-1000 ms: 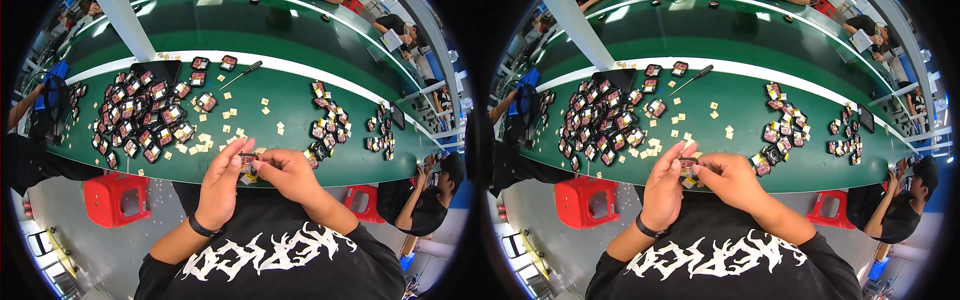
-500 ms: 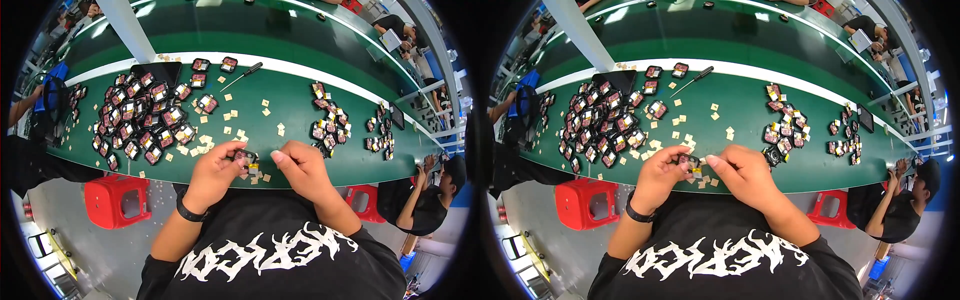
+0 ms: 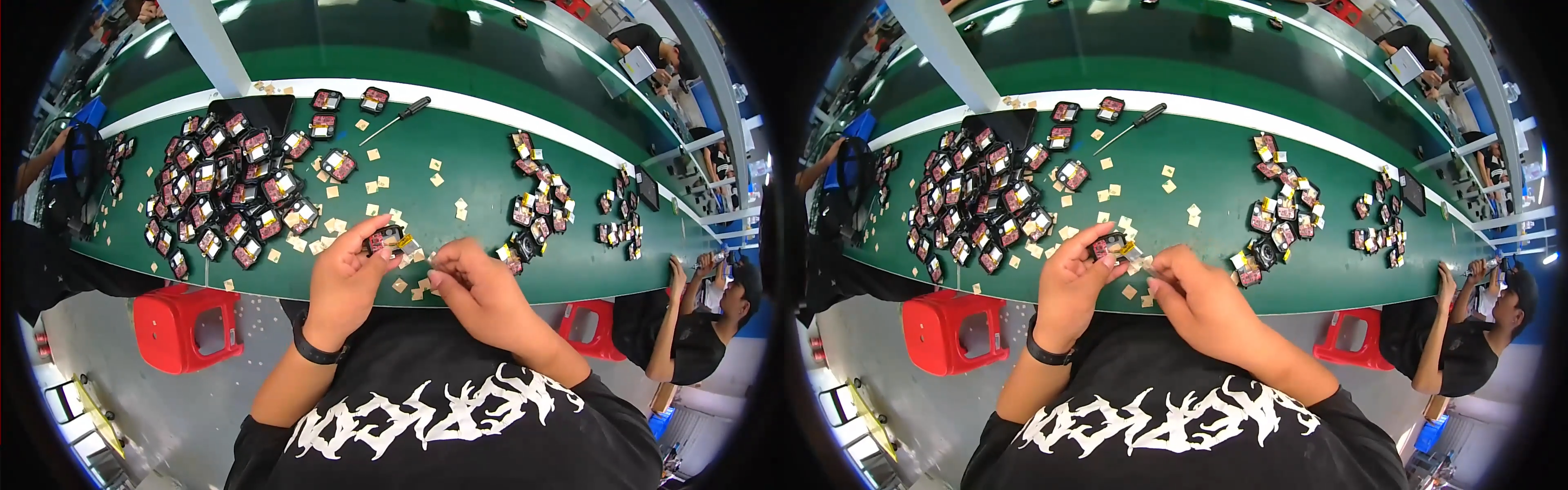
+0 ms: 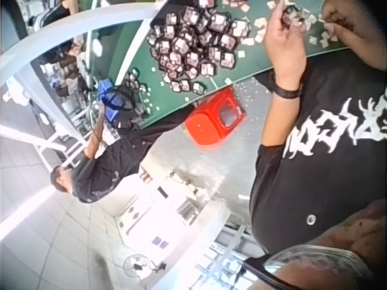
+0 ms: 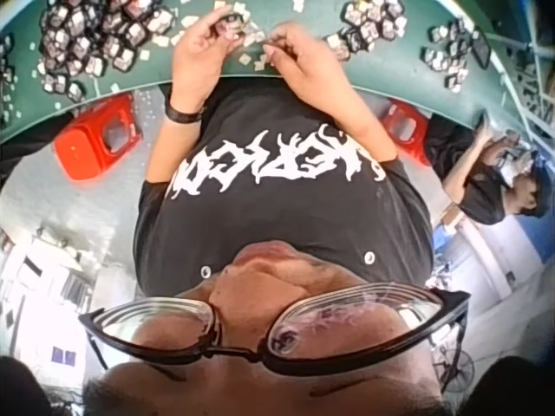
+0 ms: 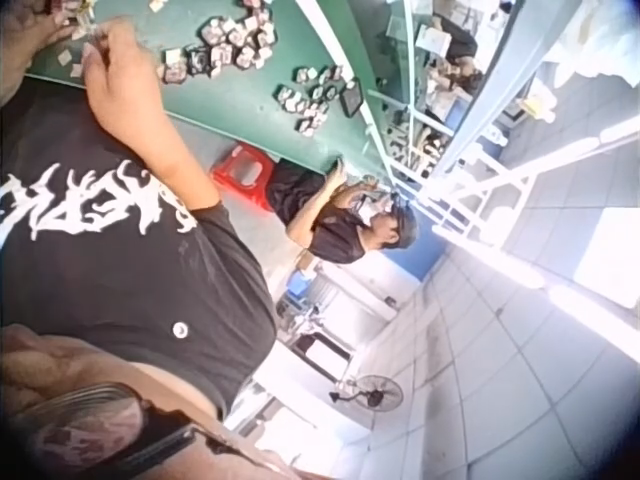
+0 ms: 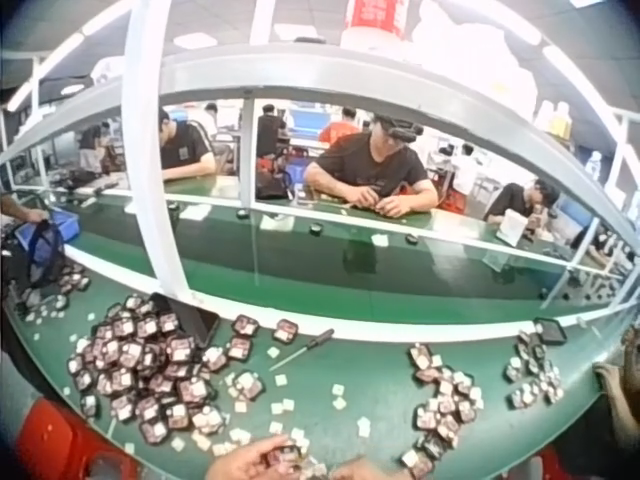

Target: The person is assembling electronic components by attaching small yellow stickers to square modules.

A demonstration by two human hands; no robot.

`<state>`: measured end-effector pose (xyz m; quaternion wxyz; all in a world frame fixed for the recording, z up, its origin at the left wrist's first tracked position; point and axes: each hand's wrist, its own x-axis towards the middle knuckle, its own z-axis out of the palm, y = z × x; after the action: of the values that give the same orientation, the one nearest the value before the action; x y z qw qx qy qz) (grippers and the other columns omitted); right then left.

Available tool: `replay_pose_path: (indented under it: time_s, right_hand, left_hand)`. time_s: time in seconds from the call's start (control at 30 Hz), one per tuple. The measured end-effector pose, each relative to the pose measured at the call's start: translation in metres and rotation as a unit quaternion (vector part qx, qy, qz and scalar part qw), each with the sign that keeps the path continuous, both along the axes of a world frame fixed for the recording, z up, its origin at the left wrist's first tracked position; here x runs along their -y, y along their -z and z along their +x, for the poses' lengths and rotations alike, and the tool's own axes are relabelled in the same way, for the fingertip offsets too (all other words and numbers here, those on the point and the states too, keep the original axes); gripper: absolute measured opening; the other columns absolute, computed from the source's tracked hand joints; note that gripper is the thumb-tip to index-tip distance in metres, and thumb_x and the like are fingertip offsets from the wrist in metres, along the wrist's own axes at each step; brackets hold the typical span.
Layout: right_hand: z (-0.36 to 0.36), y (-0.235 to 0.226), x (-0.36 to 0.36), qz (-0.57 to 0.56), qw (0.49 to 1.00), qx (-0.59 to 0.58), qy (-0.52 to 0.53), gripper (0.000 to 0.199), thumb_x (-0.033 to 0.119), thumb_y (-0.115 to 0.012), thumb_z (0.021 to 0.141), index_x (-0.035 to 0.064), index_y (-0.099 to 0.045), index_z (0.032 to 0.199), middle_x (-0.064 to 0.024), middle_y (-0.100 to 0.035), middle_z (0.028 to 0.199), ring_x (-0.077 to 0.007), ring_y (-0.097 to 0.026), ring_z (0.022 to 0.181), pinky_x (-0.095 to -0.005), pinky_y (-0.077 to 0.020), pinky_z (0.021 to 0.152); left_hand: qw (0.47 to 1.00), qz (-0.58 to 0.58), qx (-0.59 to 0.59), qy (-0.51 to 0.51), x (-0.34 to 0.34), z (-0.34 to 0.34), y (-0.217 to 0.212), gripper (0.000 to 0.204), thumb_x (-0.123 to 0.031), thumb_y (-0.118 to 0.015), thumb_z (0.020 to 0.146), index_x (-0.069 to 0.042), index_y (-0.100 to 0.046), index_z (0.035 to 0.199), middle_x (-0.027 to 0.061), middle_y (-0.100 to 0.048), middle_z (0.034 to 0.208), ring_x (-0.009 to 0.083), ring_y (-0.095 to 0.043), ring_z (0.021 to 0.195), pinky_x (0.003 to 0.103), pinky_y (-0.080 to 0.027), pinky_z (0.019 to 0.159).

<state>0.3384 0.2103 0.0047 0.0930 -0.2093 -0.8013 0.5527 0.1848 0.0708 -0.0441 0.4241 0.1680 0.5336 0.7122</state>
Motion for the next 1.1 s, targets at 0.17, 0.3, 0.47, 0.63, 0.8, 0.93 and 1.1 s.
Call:
replay_pose_path:
  time_s: [0.17, 0.3, 0.47, 0.63, 0.8, 0.93, 1.1]
  right_hand:
    - [-0.011, -0.006, 0.006, 0.040, 0.998, 0.035, -0.035, 0.014, 0.004, -0.068, 0.096, 0.0003, -0.056, 0.102, -0.0151, -0.070, 0.081, -0.0263, -0.071, 0.070, -0.0358, -0.0534, 0.063]
    - [-0.017, -0.001, 0.010, 0.044, 0.996, 0.074, -0.006, 0.013, 0.005, -0.071, 0.094, -0.0006, -0.059, 0.094, -0.0147, -0.069, 0.076, -0.0262, -0.069, 0.066, -0.0362, -0.0523, 0.061]
    - [-0.024, 0.007, 0.012, 0.079, 0.993, 0.073, 0.049, 0.016, 0.009, -0.074, 0.094, -0.0013, -0.063, 0.090, -0.0065, -0.067, 0.066, -0.0081, -0.058, 0.057, -0.0280, -0.0458, 0.053]
    - [-0.030, 0.003, 0.012, 0.089, 0.990, 0.095, 0.055, 0.014, 0.009, -0.073, 0.093, -0.0021, -0.064, 0.090, -0.0127, -0.070, 0.072, -0.0192, -0.065, 0.062, -0.0338, -0.0496, 0.057]
    - [-0.029, 0.006, 0.012, 0.067, 0.990, 0.105, 0.059, 0.013, 0.007, -0.072, 0.092, -0.0030, -0.064, 0.089, -0.0174, -0.070, 0.076, -0.0277, -0.068, 0.062, -0.0377, -0.0514, 0.058]
    - [-0.028, 0.008, 0.010, 0.014, 0.994, 0.099, 0.051, 0.017, 0.010, -0.074, 0.093, -0.0021, -0.062, 0.091, -0.0116, -0.068, 0.073, -0.0146, -0.062, 0.059, -0.0323, -0.0477, 0.055]
    - [-0.018, 0.017, 0.000, -0.087, 0.995, 0.047, 0.021, 0.020, 0.010, -0.078, 0.092, -0.0002, -0.060, 0.093, -0.0047, -0.062, 0.068, -0.0041, -0.054, 0.059, -0.0266, -0.0421, 0.052]
  left_hand:
    - [0.999, 0.001, -0.037, -0.039, -0.001, 0.009, 0.001, 0.039, 0.005, -0.056, 0.102, 0.005, -0.057, 0.141, 0.0088, -0.067, 0.114, 0.0132, -0.069, 0.101, 0.029, -0.059, 0.092]
    - [0.995, -0.007, -0.072, -0.063, -0.002, 0.015, 0.007, 0.036, 0.005, -0.056, 0.101, 0.002, -0.063, 0.136, 0.0070, -0.066, 0.110, 0.0117, -0.068, 0.097, 0.028, -0.059, 0.088]
    - [0.987, -0.012, -0.127, -0.097, -0.004, 0.018, 0.014, 0.035, 0.004, -0.058, 0.100, 0.000, -0.066, 0.133, 0.0089, -0.067, 0.105, 0.0112, -0.067, 0.091, 0.026, -0.057, 0.082]
    - [0.965, -0.017, -0.254, -0.065, 0.001, 0.013, 0.018, 0.034, 0.002, -0.057, 0.100, 0.000, -0.065, 0.133, 0.0114, -0.069, 0.105, 0.0124, -0.070, 0.092, 0.027, -0.055, 0.074]
    - [0.989, 0.009, -0.146, -0.028, 0.006, 0.009, 0.011, 0.034, -0.001, -0.051, 0.105, 0.004, -0.059, 0.138, 0.0111, -0.066, 0.116, 0.0157, -0.068, 0.107, 0.032, -0.058, 0.091]
    - [1.000, 0.014, 0.010, 0.003, 0.009, 0.005, 0.003, 0.036, -0.003, -0.047, 0.108, 0.006, -0.054, 0.142, 0.0107, -0.064, 0.124, 0.0180, -0.066, 0.115, 0.035, -0.059, 0.100]
    - [0.996, 0.046, 0.078, -0.003, 0.010, 0.002, -0.001, 0.036, -0.003, -0.047, 0.107, 0.007, -0.051, 0.142, 0.0135, -0.064, 0.124, 0.0213, -0.067, 0.115, 0.037, -0.059, 0.101]
